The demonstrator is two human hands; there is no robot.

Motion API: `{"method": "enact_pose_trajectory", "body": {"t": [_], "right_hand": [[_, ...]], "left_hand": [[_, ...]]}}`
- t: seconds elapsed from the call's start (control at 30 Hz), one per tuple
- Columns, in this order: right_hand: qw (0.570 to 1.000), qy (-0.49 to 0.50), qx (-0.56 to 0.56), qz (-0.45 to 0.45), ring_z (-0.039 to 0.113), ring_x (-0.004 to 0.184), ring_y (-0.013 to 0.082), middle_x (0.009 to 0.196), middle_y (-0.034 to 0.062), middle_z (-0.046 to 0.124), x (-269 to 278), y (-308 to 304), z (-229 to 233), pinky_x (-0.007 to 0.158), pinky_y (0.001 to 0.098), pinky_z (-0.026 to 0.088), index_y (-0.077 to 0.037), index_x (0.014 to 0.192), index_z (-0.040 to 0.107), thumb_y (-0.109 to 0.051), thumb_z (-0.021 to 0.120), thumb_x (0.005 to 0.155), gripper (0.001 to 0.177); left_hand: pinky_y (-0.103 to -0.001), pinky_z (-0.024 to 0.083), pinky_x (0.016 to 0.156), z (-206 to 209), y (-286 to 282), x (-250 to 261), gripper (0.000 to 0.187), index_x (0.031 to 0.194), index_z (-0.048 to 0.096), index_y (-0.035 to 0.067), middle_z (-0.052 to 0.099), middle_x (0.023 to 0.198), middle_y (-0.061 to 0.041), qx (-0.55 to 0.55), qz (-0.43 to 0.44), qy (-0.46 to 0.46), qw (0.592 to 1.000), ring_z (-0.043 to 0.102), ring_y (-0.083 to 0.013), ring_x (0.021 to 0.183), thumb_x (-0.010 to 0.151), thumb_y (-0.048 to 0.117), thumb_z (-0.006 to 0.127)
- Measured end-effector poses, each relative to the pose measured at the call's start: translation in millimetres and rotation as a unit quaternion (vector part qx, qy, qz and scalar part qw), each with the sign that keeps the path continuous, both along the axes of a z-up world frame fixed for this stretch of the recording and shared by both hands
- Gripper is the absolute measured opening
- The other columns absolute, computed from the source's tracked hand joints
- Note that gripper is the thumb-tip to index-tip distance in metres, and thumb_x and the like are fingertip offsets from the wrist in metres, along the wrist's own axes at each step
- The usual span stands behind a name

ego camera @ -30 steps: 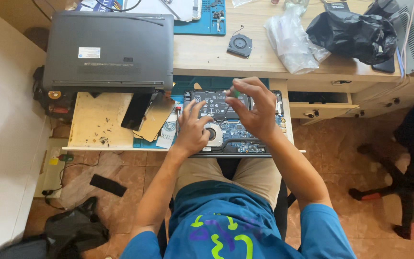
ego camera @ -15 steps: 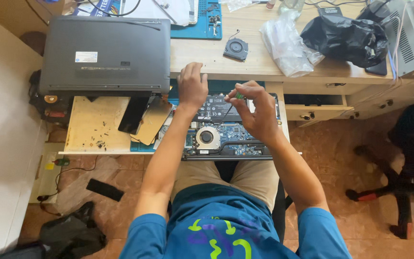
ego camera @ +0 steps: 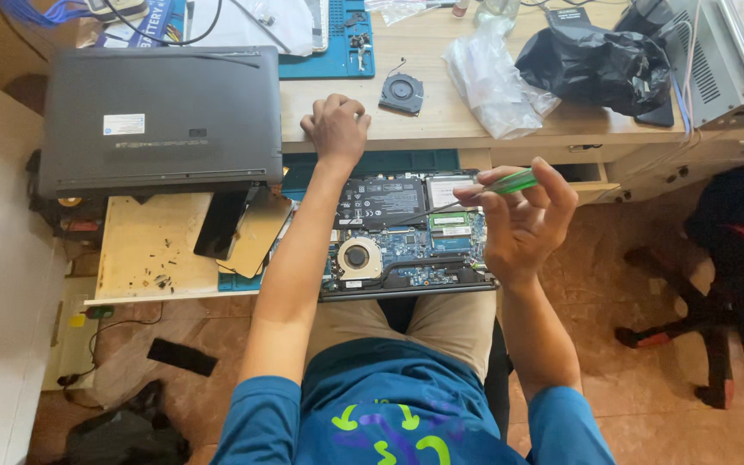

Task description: The person removes the back cover of a laptop and uses a screwdriver to unscrew and remove the cooling fan. They then place a new fan into the laptop and secure it with screws.

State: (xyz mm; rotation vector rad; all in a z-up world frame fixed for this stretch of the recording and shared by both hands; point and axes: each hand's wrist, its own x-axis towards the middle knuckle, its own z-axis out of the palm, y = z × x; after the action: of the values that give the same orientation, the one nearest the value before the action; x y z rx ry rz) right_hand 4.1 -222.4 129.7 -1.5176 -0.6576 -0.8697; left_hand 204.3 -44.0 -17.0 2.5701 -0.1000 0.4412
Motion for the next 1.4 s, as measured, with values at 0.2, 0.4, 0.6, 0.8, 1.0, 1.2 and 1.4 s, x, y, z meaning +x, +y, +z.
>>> {"method": "enact_pose_trajectory", "body": {"t": [0.2, 0.4, 0.6, 0.8, 1.0, 1.2, 1.4], "right_hand": [[1.0, 0.012, 0.015, -0.01, 0.065, 0.071, 0.0373, 0.09, 0.0278, 0.056, 0.8, -4.8, -13.2, 0.061, 0.0444, 0.059, -0.002, 0.13, 0.023, 0.001, 0.052, 0.09, 0.05], [0.996, 0.04, 0.057, -0.053, 0.06, 0.066, 0.0335, 0.095, 0.0269, 0.053, -14.5, -2.6, -2.4, 0.057, 0.0403, 0.056, -0.012, 0.13, 0.029, 0.005, 0.044, 0.097, 0.04], [0.971, 0.104, 0.205, -0.067, 0.057, 0.065, 0.031, 0.1, 0.0234, 0.052, -18.6, -19.9, -26.8, 0.07, 0.0436, 0.056, -0.019, 0.135, 0.029, -0.01, 0.056, 0.099, 0.045], [0.957, 0.148, 0.239, -0.071, 0.061, 0.065, 0.0313, 0.1, 0.0193, 0.054, -32.3, 1.4, -41.6, 0.06, 0.0357, 0.054, -0.019, 0.136, 0.028, -0.016, 0.058, 0.097, 0.049], [0.959, 0.167, 0.225, -0.034, 0.06, 0.067, 0.0292, 0.1, 0.0189, 0.056, -40.0, 22.4, -48.9, 0.06, 0.0369, 0.054, -0.02, 0.132, 0.029, -0.015, 0.055, 0.098, 0.043], [0.964, 0.118, 0.238, 0.016, 0.064, 0.075, 0.0438, 0.097, 0.0256, 0.049, -26.2, 20.4, -82.3, 0.071, 0.0539, 0.059, -0.017, 0.136, 0.02, -0.003, 0.047, 0.094, 0.051], [0.956, 0.145, 0.255, 0.001, 0.065, 0.077, 0.0406, 0.097, 0.0225, 0.05, -27.0, 21.3, -85.6, 0.072, 0.0527, 0.06, -0.016, 0.134, 0.022, -0.002, 0.046, 0.095, 0.048]], "left_hand": [[-0.045, 0.034, 0.083, 5.5, -3.0, 3.7, 0.006, 0.081, 0.061, 0.019, 0.048, 0.084, 0.004, 0.019, 0.004, -0.001, 1.0, 0.047, -0.0174, 0.093, 0.084, 0.024, 0.061], [-0.041, 0.039, 0.055, 51.3, -2.6, -37.1, 0.018, 0.078, 0.044, 0.01, 0.052, 0.074, -0.007, -0.052, -0.101, -0.1, 0.989, 0.05, -0.0294, 0.068, 0.088, 0.017, 0.057], [-0.025, 0.036, 0.052, 123.6, 47.6, -170.0, 0.012, 0.086, 0.05, 0.008, 0.048, 0.069, -0.001, -0.333, -0.21, 0.087, 0.915, 0.042, -0.0107, 0.06, 0.091, 0.018, 0.052], [-0.02, 0.047, 0.056, 47.6, 71.9, -237.0, 0.027, 0.101, 0.051, 0.005, 0.059, 0.078, -0.005, -0.677, -0.104, 0.128, 0.717, 0.057, -0.0123, 0.069, 0.079, 0.0, 0.066], [-0.026, 0.058, 0.06, 23.7, 65.5, -264.1, 0.032, 0.104, 0.052, 0.001, 0.066, 0.08, -0.011, -0.83, -0.014, 0.144, 0.538, 0.068, -0.0248, 0.077, 0.076, -0.005, 0.066], [-0.029, 0.061, 0.06, -8.3, 61.4, -266.6, 0.028, 0.104, 0.051, 0.0, 0.067, 0.087, -0.014, -0.858, -0.019, 0.144, 0.492, 0.068, -0.0296, 0.079, 0.079, -0.01, 0.06], [-0.032, 0.06, 0.061, -16.6, 57.8, -265.7, 0.028, 0.103, 0.052, 0.0, 0.067, 0.088, -0.015, -0.868, -0.014, 0.131, 0.478, 0.067, -0.0317, 0.078, 0.079, -0.01, 0.061]]}}
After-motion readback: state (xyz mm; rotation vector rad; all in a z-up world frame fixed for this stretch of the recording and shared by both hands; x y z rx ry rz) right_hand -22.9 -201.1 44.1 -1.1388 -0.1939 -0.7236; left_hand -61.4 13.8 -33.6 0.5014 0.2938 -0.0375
